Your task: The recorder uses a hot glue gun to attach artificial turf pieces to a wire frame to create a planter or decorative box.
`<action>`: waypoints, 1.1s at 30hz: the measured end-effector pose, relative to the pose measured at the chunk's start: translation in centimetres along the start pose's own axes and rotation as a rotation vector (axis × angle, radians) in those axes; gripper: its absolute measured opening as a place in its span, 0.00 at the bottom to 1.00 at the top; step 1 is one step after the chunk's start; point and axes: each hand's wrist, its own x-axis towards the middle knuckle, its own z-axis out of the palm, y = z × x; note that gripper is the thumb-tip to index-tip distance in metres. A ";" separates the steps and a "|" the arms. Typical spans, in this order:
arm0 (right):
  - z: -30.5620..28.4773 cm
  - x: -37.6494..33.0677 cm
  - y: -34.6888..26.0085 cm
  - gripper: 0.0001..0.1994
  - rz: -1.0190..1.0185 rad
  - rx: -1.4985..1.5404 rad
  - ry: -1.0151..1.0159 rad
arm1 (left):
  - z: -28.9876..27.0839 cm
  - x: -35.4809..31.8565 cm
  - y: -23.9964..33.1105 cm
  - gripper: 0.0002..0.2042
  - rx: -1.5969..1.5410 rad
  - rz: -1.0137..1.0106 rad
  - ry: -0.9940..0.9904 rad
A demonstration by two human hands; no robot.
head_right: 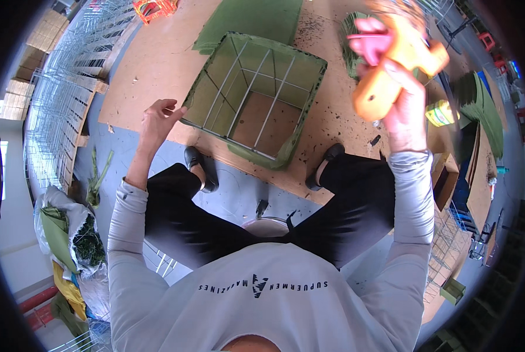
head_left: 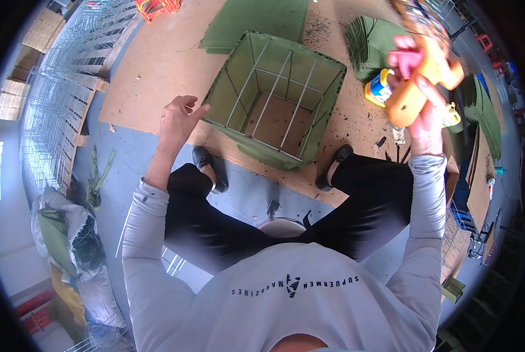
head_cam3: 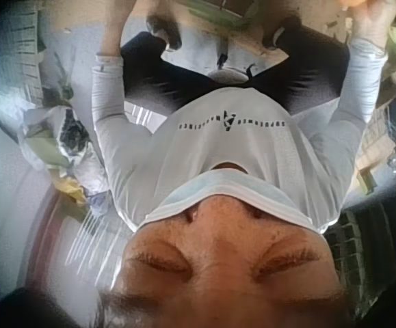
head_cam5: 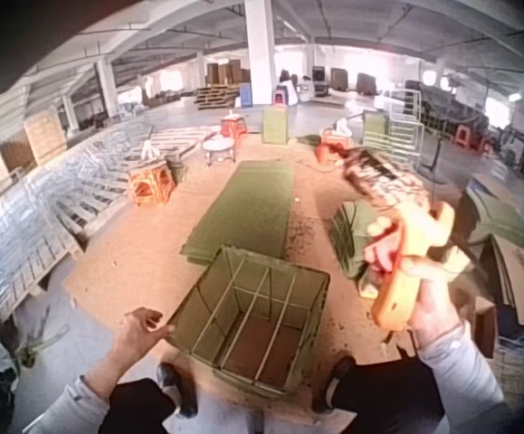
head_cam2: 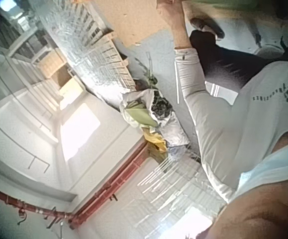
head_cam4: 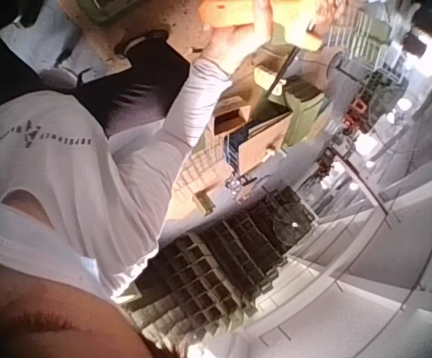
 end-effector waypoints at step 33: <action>13.7 -1.6 15.2 0.11 0.938 0.348 -0.107 | 0.1 1.5 0.4 0.11 0.184 0.061 -0.077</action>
